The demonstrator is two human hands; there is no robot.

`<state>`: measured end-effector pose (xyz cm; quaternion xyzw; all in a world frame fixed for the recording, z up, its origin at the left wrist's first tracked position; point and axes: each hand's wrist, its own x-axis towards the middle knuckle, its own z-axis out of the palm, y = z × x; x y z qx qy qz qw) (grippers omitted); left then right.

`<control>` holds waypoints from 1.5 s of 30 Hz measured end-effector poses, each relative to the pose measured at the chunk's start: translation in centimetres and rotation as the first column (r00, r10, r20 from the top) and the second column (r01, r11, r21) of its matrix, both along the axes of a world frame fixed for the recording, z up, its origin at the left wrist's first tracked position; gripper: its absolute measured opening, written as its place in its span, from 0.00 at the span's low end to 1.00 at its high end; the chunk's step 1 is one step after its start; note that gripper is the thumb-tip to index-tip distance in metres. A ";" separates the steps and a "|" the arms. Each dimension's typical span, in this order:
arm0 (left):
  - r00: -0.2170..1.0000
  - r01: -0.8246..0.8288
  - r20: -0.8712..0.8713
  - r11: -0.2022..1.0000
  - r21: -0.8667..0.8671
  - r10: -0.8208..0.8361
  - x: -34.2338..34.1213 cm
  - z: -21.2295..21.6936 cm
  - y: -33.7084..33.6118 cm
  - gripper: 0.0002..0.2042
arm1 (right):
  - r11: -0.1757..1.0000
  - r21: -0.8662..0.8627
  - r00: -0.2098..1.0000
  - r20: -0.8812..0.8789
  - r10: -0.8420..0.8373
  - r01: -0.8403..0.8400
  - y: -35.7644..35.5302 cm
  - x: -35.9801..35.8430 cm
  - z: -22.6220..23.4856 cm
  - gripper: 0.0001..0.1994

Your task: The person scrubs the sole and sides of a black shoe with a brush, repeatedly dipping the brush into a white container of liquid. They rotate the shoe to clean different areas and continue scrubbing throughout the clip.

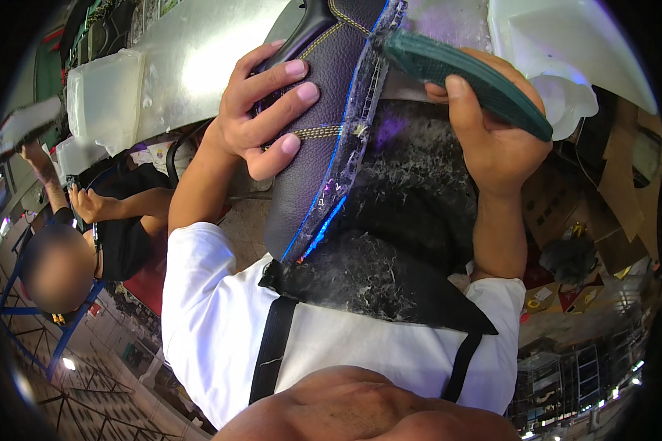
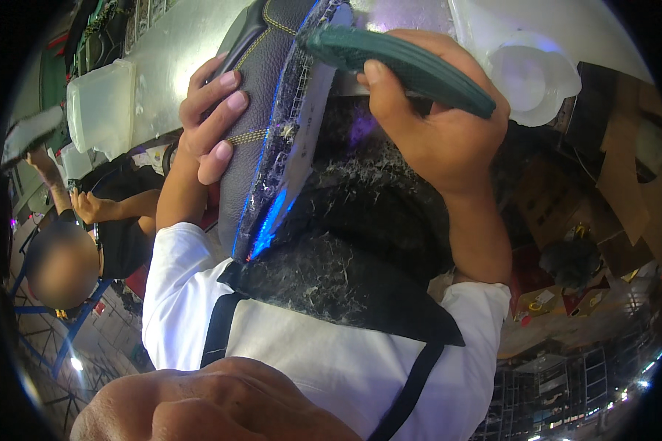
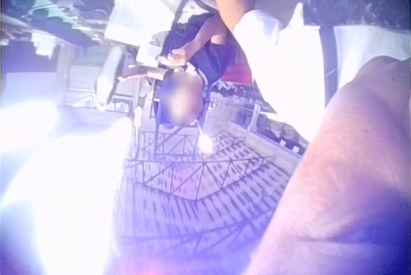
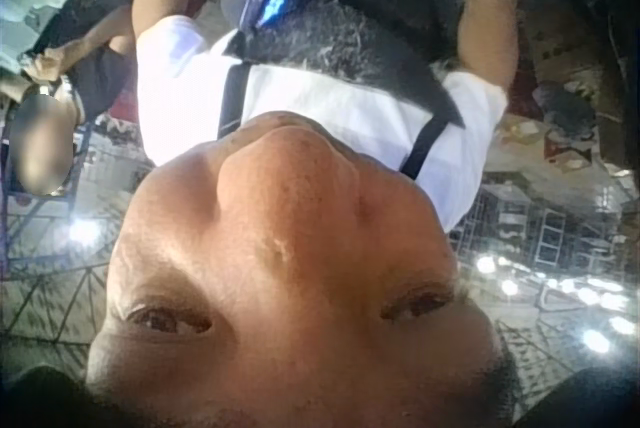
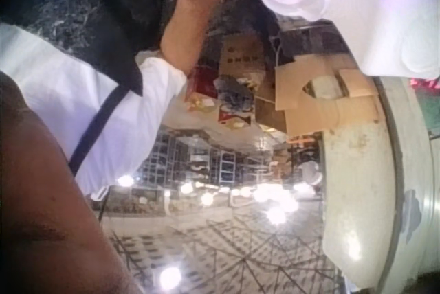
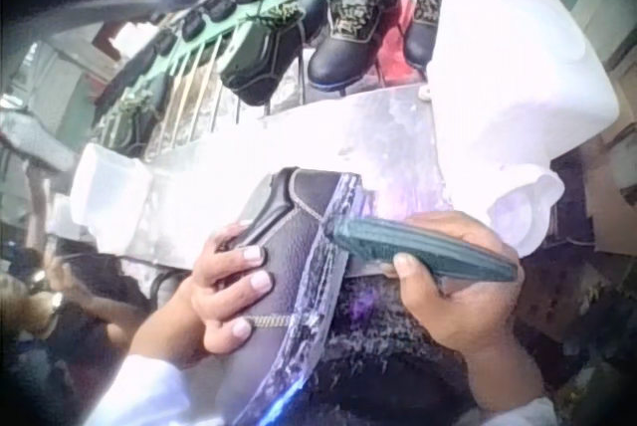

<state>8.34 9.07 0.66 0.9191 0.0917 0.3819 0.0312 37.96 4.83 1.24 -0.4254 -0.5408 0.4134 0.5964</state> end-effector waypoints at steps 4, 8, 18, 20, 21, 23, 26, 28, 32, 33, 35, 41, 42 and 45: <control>0.998 -0.006 0.066 0.999 0.032 0.004 -0.1 -0.8 0.0 0.16 | 0.997 -0.056 0.993 0.106 -0.043 0.049 0.5 -0.3 1.1 0.09; 0.999 0.002 0.047 1.000 0.022 -0.004 0.0 -0.5 0.0 0.15 | 0.958 -0.197 0.978 0.024 -0.208 0.209 0.8 -1.3 2.0 0.11; 0.999 0.021 0.026 1.000 0.018 -0.022 -0.5 -0.3 -0.1 0.15 | 0.967 0.115 0.971 0.108 0.214 -0.226 -1.1 1.5 1.0 0.09; 0.999 0.026 0.023 0.999 0.037 -0.027 -0.5 -0.2 -0.1 0.15 | 0.952 0.115 0.955 0.122 0.270 -0.284 -1.0 1.6 1.4 0.09; 0.999 0.025 0.020 0.999 0.037 -0.026 -0.4 -0.1 -0.1 0.15 | 0.944 0.113 0.947 0.127 0.296 -0.310 -1.1 1.8 1.6 0.09; 0.999 0.032 0.000 0.999 0.022 -0.032 -0.4 0.4 0.0 0.15 | 0.930 0.117 0.935 0.124 0.333 -0.347 -1.0 2.1 1.7 0.09; 0.999 0.051 -0.017 0.999 0.004 -0.051 -0.5 0.7 0.0 0.13 | 0.905 0.127 0.912 0.110 0.395 -0.407 -1.1 2.4 1.8 0.09; 0.997 0.071 0.013 0.997 0.035 -0.072 -0.2 0.4 0.5 0.10 | 0.887 0.117 0.894 0.094 0.438 -0.446 -1.3 2.7 1.8 0.10; 0.986 0.080 -0.144 0.997 -0.022 -0.082 -1.6 0.7 0.1 0.18 | 0.849 0.199 0.872 0.112 0.477 -0.490 -1.6 2.7 2.2 0.10; 0.988 0.103 -0.120 0.995 0.010 -0.101 -1.4 0.6 0.2 0.19 | 0.839 0.234 0.871 0.120 0.477 -0.492 -1.6 2.6 2.2 0.10; 0.987 0.152 -0.065 0.986 0.073 -0.147 -0.7 0.5 0.8 0.20 | 0.858 0.200 0.881 0.086 0.465 -0.472 -2.4 2.2 2.6 0.10; 0.978 0.084 -0.199 0.994 0.070 -0.068 -0.5 2.6 0.3 0.29 | 0.889 0.090 0.894 0.021 0.448 -0.448 -4.1 1.3 4.1 0.11; 0.984 0.053 -0.174 0.997 0.055 -0.043 -0.3 2.4 0.0 0.25 | 0.890 0.100 0.896 0.037 0.444 -0.445 -4.4 1.2 4.1 0.11; 0.991 0.023 -0.133 0.999 0.048 -0.016 0.2 2.3 -0.4 0.17 | 0.896 0.139 0.906 0.063 0.418 -0.423 -5.8 0.8 4.4 0.11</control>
